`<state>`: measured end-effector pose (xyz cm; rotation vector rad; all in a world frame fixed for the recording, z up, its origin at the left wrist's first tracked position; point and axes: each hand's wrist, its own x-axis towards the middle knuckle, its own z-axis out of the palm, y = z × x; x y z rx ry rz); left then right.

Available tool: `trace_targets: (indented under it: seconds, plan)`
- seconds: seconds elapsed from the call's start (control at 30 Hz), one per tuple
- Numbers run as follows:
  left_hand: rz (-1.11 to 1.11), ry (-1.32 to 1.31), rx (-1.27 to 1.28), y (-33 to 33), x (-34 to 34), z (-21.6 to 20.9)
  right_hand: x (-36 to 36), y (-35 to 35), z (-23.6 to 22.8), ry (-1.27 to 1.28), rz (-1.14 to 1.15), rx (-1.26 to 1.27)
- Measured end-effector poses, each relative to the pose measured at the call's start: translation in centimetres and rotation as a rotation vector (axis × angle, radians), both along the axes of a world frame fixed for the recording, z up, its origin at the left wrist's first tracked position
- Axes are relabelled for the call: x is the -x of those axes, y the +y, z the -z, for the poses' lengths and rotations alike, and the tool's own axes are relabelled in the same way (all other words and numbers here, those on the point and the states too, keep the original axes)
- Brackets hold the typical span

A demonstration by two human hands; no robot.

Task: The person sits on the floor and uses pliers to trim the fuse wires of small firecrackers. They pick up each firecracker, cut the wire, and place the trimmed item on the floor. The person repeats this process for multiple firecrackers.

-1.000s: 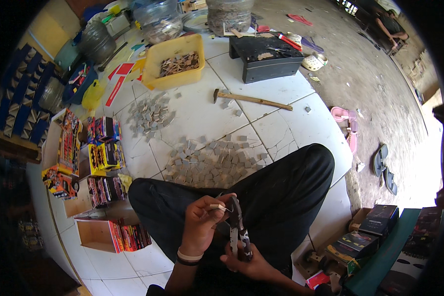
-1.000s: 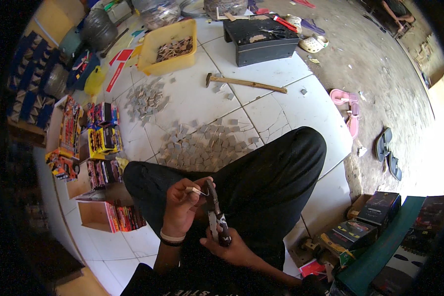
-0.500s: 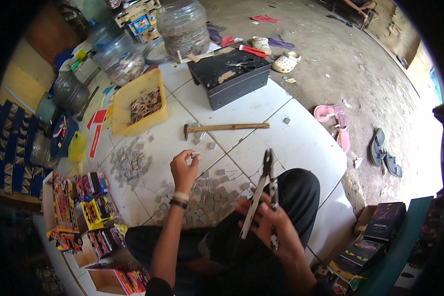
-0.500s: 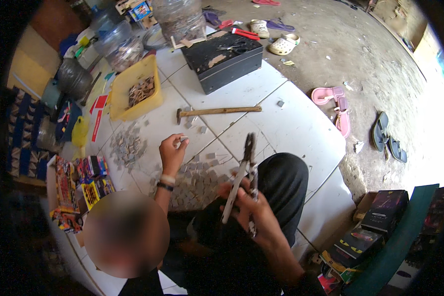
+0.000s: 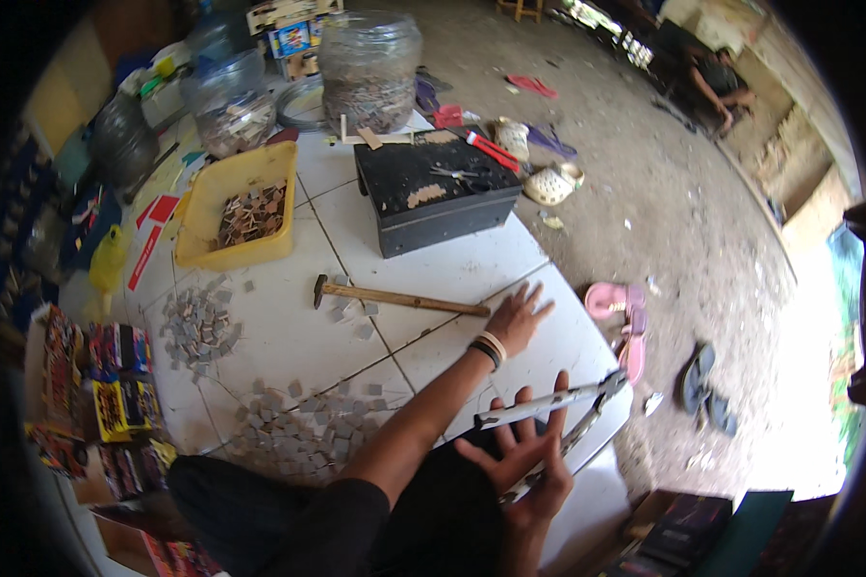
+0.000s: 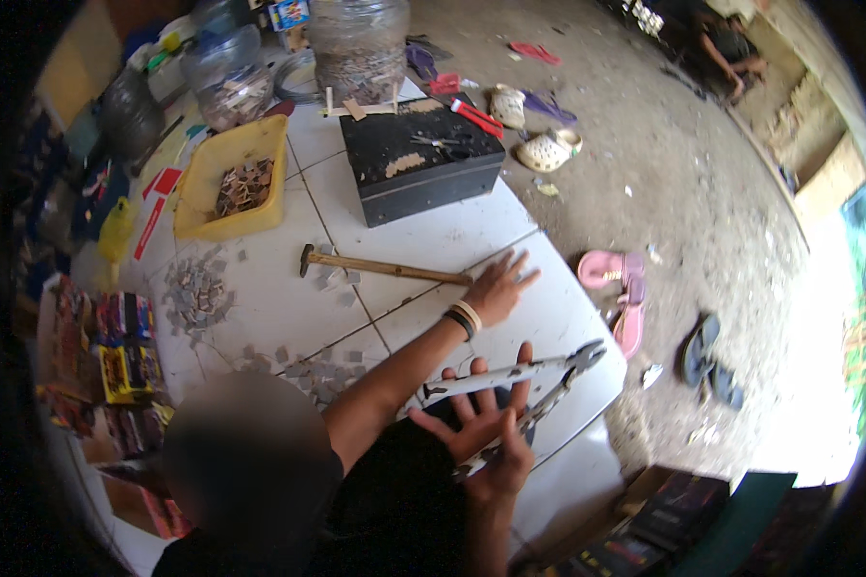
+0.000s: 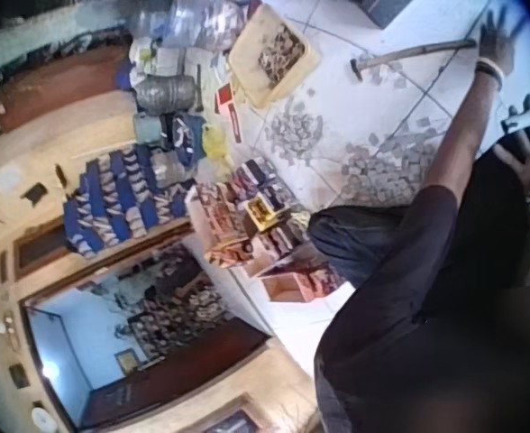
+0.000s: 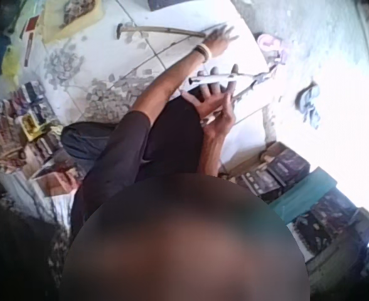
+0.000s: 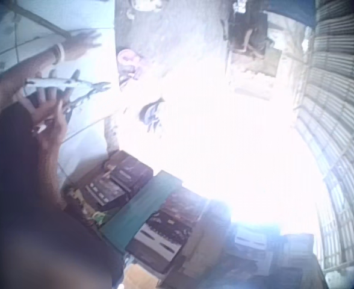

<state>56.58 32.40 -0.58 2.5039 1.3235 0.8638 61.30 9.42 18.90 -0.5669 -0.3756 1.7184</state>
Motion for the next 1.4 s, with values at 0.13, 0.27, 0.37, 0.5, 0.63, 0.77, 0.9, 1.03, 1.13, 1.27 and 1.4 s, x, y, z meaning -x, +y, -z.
trace_targets:
  seconds: [0.13,0.27,0.37,0.5,0.63,0.77,0.9,1.03,1.13,1.27,1.4]
  plan:
    - [0.058,-0.018,0.063,0.5,-1.5,-0.1,0.2,0.3,0.4,-0.01,-0.007,0.003]
    - [0.038,-0.264,0.158,-3.6,3.3,-1.3,0.3,0.9,0.4,0.027,-0.033,0.027]
    - [-0.171,-0.367,0.063,-7.7,10.0,-2.8,0.6,1.1,0.3,0.025,-0.028,0.062]
    - [-0.419,-0.339,0.285,-11.4,20.6,-5.7,0.8,1.3,0.3,0.0,-0.044,0.035]
    - [-0.692,-0.149,0.145,-18.1,29.7,-7.7,0.5,0.8,-0.3,0.05,-0.103,0.048]
    - [-0.744,-0.093,0.283,-24.5,34.0,-6.5,0.5,0.5,-0.3,-0.009,-0.18,-0.009]
    - [-0.668,-0.25,0.372,-26.4,34.8,-4.4,0.9,-0.4,-0.8,-0.15,-0.196,0.006]
    - [-0.631,-0.298,0.411,-26.1,34.3,-3.8,1.8,-2.6,-2.8,-0.385,-0.154,0.057]
    - [-0.625,-0.51,0.412,-26.5,34.7,-4.9,2.0,-6.0,-4.6,-0.459,-0.253,0.039]
    - [-0.675,-0.859,0.473,-30.8,34.9,-8.7,3.4,-11.8,-3.9,-0.607,-0.459,0.061]
    - [-0.775,-1.119,0.308,-36.9,30.7,-13.1,6.2,-16.2,-1.3,-1.083,-0.694,-0.092]
